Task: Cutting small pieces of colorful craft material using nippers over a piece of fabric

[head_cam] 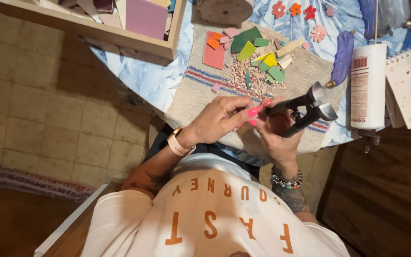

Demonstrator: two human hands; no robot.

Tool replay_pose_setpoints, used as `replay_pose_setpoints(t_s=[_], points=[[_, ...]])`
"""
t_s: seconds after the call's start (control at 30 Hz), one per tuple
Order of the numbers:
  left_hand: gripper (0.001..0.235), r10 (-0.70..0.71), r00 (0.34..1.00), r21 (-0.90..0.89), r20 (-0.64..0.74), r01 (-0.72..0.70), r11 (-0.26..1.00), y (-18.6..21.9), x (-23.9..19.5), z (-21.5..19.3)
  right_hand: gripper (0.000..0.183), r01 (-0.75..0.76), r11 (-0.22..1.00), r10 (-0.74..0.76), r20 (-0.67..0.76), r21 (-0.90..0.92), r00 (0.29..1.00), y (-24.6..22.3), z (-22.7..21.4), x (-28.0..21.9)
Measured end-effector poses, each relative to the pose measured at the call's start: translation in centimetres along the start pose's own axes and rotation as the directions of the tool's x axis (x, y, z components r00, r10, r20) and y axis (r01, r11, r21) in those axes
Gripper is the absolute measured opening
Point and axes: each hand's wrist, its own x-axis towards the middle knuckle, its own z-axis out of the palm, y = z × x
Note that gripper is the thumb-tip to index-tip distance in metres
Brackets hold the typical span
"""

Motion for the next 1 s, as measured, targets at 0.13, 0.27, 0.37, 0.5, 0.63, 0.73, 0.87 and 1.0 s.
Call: replay_pose_setpoints(t_s=[0.13, 0.27, 0.37, 0.5, 0.63, 0.73, 0.87, 1.0], points=[[0.022, 0.026, 1.0, 0.089, -0.016, -0.025, 0.996, -0.1, -0.1, -0.5, 0.026, -0.035, 0.997, 0.035, -0.004, -0.07, 0.999, -1.5, -0.4, 0.4], [0.018, 0.153, 0.986, 0.213, -0.066, -0.136, 0.968, -1.3, -0.4, -1.0, 0.024, -0.048, 0.891, 0.111, 0.115, -0.451, 0.987, -1.1, -5.9, 0.0], [0.018, 0.199, 0.978, 0.27, -0.058, -0.176, 0.947, -1.3, -0.4, -1.2, 0.029, -0.005, 0.739, 0.186, 0.197, -0.673, 0.963, -3.0, -6.7, 1.2], [0.016, 0.232, 0.973, 0.271, -0.01, -0.22, 0.937, -1.5, -0.1, -1.0, 0.04, 0.024, 0.613, 0.348, 0.298, -0.79, 0.889, -5.5, -5.7, 2.3], [0.017, 0.235, 0.972, 0.244, 0.016, -0.232, 0.941, -1.7, 0.2, -0.8, 0.041, 0.087, 0.58, 0.391, 0.37, -0.81, 0.843, -4.0, -7.0, 2.1], [0.016, 0.233, 0.972, 0.24, 0.013, -0.229, 0.943, -2.0, 0.3, -0.9, 0.046, 0.098, 0.575, 0.408, 0.389, -0.812, 0.826, -3.7, -7.6, 2.2], [0.026, 0.21, 0.975, 0.364, 0.076, -0.223, 0.904, -0.5, 0.0, -0.8, 0.04, 0.17, 0.545, 0.461, 0.462, -0.821, 0.757, -4.4, -7.1, 3.1], [0.027, 0.227, 0.971, 0.375, 0.07, -0.237, 0.896, -0.4, -0.1, -0.9, 0.042, 0.172, 0.521, 0.488, 0.457, -0.836, 0.743, -4.4, -7.0, 3.2]])
